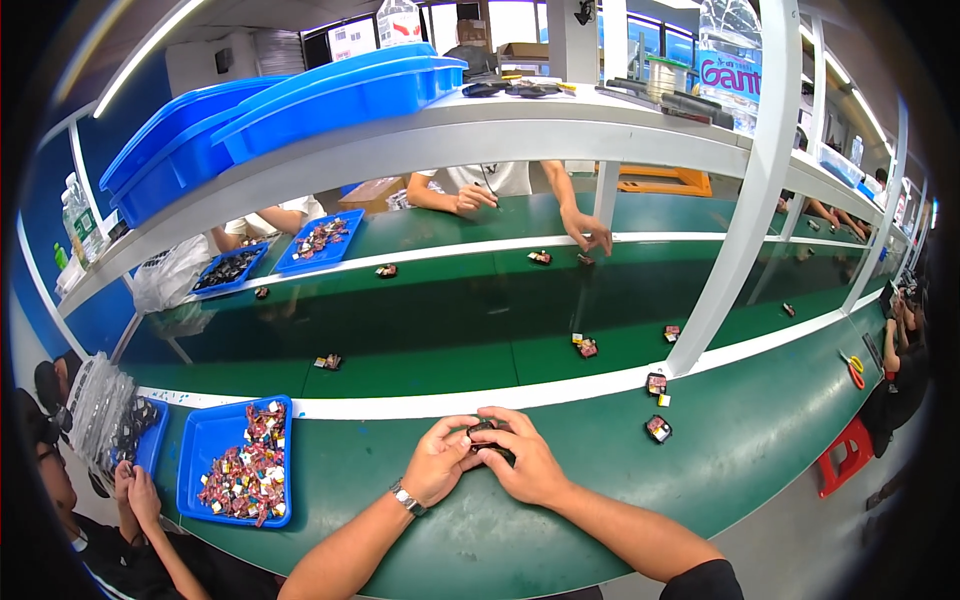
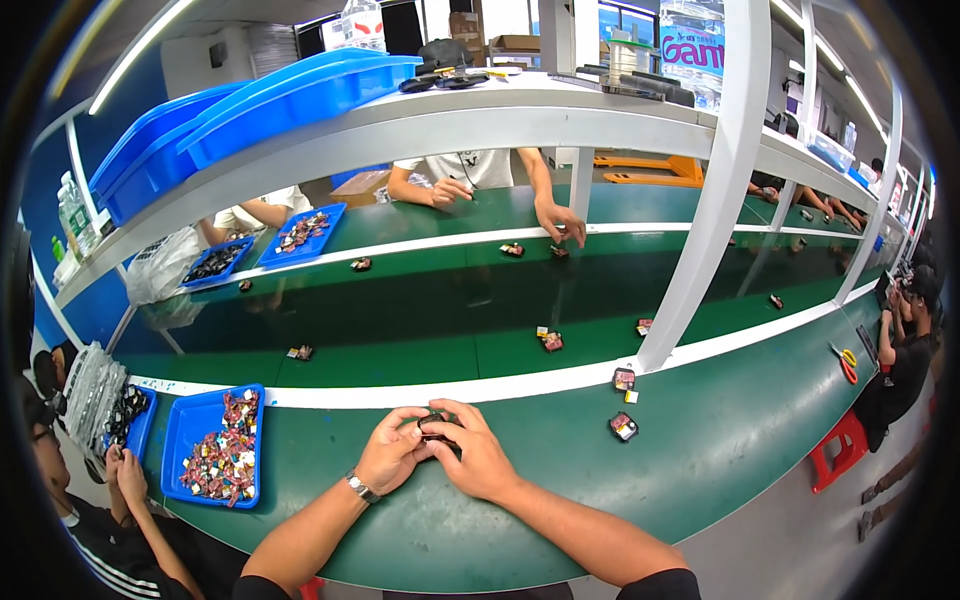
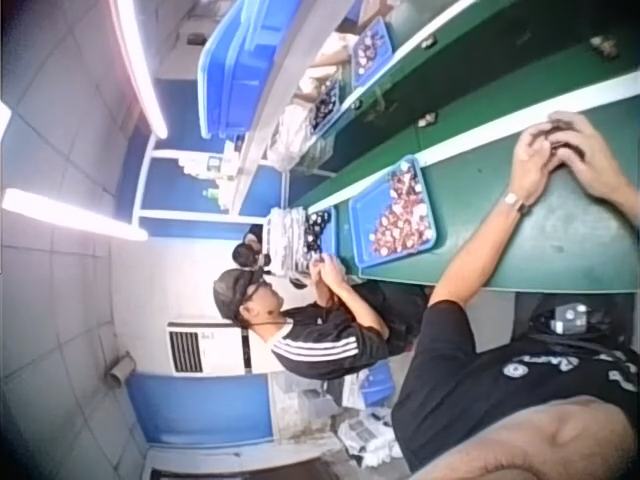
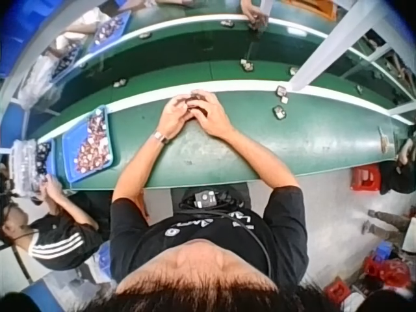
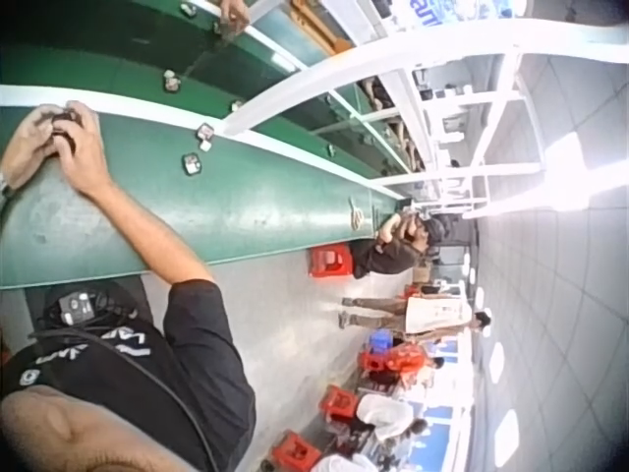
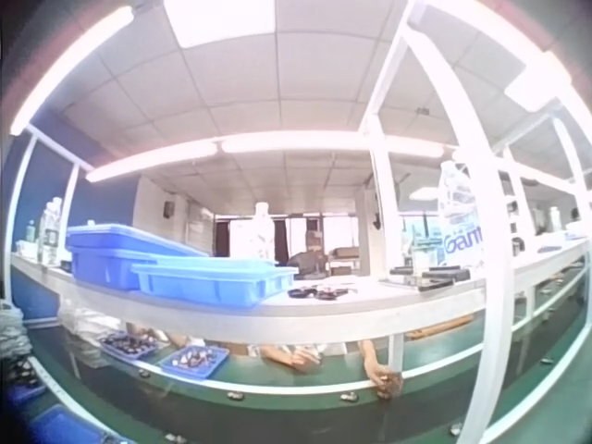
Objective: Assembling small electronic or plastic components on an industrial assembly line.
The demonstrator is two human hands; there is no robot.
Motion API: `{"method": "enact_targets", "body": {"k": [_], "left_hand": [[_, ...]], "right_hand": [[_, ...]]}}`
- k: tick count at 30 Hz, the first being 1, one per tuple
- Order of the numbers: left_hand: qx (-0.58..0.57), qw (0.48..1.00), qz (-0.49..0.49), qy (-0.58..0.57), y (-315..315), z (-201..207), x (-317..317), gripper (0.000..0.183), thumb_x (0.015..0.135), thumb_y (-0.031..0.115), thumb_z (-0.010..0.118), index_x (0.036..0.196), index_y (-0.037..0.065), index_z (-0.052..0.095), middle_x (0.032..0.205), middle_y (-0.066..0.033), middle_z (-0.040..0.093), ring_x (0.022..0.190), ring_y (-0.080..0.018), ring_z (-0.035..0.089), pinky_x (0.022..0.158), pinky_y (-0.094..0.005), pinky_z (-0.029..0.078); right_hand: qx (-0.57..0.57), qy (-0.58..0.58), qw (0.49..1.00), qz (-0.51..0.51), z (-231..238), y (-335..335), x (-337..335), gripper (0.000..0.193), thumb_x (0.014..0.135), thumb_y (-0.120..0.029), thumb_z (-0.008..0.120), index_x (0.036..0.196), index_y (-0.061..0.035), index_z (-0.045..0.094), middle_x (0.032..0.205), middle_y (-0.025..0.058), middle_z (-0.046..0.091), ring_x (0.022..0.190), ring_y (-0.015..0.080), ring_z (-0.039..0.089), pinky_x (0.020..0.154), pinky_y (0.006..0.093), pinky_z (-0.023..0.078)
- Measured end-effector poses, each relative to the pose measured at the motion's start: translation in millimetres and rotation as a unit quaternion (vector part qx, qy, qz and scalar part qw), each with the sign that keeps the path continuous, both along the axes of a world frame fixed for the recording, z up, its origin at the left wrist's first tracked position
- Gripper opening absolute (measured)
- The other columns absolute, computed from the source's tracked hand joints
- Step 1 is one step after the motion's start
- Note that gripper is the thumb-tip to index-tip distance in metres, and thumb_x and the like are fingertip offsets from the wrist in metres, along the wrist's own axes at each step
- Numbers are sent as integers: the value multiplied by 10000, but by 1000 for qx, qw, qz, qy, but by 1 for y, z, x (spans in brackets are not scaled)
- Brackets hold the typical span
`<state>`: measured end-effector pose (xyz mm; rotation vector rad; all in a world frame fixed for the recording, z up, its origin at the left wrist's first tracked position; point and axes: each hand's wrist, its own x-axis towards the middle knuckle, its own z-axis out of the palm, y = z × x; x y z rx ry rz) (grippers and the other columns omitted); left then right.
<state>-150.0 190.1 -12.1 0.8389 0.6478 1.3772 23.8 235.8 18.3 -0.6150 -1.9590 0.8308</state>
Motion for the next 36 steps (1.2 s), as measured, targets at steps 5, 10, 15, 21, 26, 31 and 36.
{"method": "enact_targets", "body": {"k": [5,10,15,21,26,31,36], "left_hand": [[-29,1000,-3,2,-2,4,2,293,992,74,513,1281,42,473,1196,-128,619,1132,-214,601,987,-395,506],[-45,998,-6,37,-3,8,4,296,1004,53,472,1299,34,472,1204,-121,618,1138,-206,600,994,-377,503],[-48,999,-4,19,-1,5,3,304,986,76,528,1283,42,472,1185,-112,626,1122,-201,603,991,-388,498],[-46,999,-5,17,-2,7,3,300,998,34,468,1298,31,472,1193,-107,620,1125,-193,604,980,-363,512],[-52,998,-4,20,-2,9,4,298,998,28,459,1296,30,472,1185,-107,622,1121,-193,607,980,-361,514],[-58,997,4,45,-1,9,6,296,1000,26,452,1295,26,473,1177,-104,626,1112,-191,611,974,-361,519],[-70,995,21,64,-2,10,8,269,1000,51,475,1267,16,492,1150,-103,635,1066,-185,627,936,-358,542]], "right_hand": [[113,-7,992,-56,4,3,2,205,758,-3,714,956,-56,699,1064,90,619,978,273,588,806,356,518],[214,-23,974,-75,6,5,0,241,691,17,741,913,-63,691,914,59,605,832,242,588,684,328,511],[249,-50,964,-84,8,4,0,256,684,-11,758,925,-68,694,906,46,609,813,226,589,666,319,518],[268,-93,954,-101,6,2,1,250,709,-31,753,948,-73,692,915,46,610,819,216,592,666,315,528],[258,-94,955,-116,6,-1,0,232,720,-29,747,940,-74,689,923,41,610,817,218,597,666,310,530],[279,-104,946,-132,2,1,-2,194,733,-32,739,914,-70,681,920,44,607,815,220,600,665,313,529],[274,-114,948,-117,1,2,-1,156,741,-34,730,880,-61,665,922,45,608,837,224,603,678,324,528]]}}
